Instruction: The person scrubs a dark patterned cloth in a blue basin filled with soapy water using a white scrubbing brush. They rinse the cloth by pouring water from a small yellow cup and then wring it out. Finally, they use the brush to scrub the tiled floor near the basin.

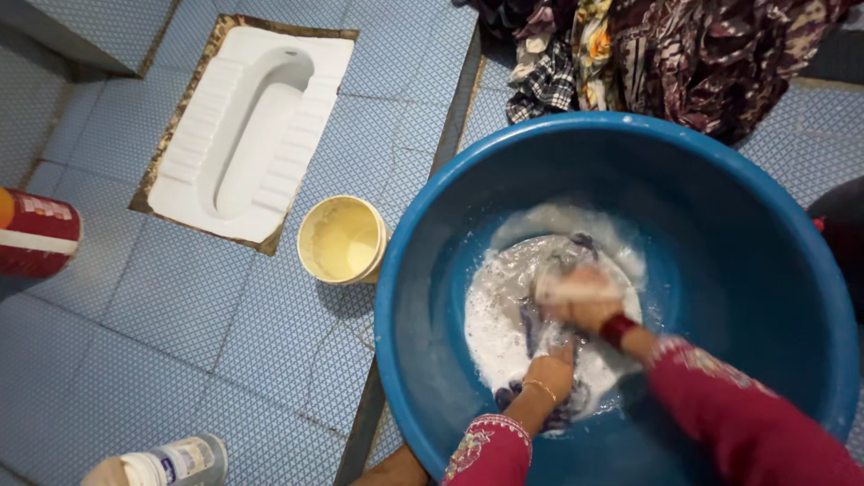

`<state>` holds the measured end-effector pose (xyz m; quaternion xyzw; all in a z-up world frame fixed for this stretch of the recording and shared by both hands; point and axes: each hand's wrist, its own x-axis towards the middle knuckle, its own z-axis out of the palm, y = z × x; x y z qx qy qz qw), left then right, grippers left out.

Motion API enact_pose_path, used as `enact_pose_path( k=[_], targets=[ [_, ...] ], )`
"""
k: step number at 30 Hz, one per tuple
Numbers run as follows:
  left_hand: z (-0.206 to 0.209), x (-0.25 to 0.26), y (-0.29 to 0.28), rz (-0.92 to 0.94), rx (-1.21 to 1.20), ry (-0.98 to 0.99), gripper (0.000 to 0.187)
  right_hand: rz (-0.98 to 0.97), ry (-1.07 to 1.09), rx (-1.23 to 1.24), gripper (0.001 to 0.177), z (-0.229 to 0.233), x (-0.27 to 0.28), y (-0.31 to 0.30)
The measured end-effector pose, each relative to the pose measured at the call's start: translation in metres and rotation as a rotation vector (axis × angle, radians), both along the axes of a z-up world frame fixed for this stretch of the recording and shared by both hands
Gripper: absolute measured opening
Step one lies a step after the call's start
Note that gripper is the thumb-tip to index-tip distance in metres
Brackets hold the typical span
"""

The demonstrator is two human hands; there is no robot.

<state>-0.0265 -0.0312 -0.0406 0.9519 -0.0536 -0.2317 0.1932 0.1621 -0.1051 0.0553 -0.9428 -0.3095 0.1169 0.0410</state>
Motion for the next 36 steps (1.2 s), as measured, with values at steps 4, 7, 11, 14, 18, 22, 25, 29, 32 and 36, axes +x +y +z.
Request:
enact_pose_path(
  k=[4,7,11,14,18,22,25,29,32,36],
  targets=[
    [-0.010,-0.018,-0.007,0.083,-0.094,0.001,0.029,0.598,0.138,0.121,0.074,-0.008,-0.038,-0.023],
    [-0.004,-0.005,0.007,0.043,-0.148,-0.038,0.032,0.567,0.100,0.043,0.073,-0.013,-0.019,-0.010],
    [0.017,-0.002,0.013,0.090,-0.135,-0.011,0.048,-0.158,0.446,-0.044,0.066,-0.005,0.042,0.012],
    [0.024,-0.003,0.016,0.069,-0.112,0.038,0.060,-0.114,-0.226,-0.020,0.075,0.007,0.063,0.009],
    [0.016,-0.008,0.006,0.087,-0.137,0.030,0.052,0.164,-0.249,0.143,0.055,-0.004,0.022,-0.004],
    [0.018,-0.015,0.004,-0.014,-0.092,0.122,0.044,0.528,-0.042,0.137,0.078,-0.012,-0.010,-0.018],
    [0.033,-0.009,0.008,0.017,-0.113,0.025,0.053,0.298,0.275,-0.035,0.071,0.002,0.014,0.000],
    [0.046,-0.005,0.011,0.040,-0.123,0.076,0.045,-0.087,-0.062,-0.045,0.071,0.007,0.058,0.011],
    [0.042,-0.004,0.015,0.020,-0.103,0.134,0.044,-0.103,-0.230,0.072,0.073,-0.002,0.054,0.010],
    [0.017,-0.010,0.006,-0.068,-0.083,0.126,0.038,0.252,0.083,-0.051,0.085,-0.010,-0.019,-0.005]
  ],
)
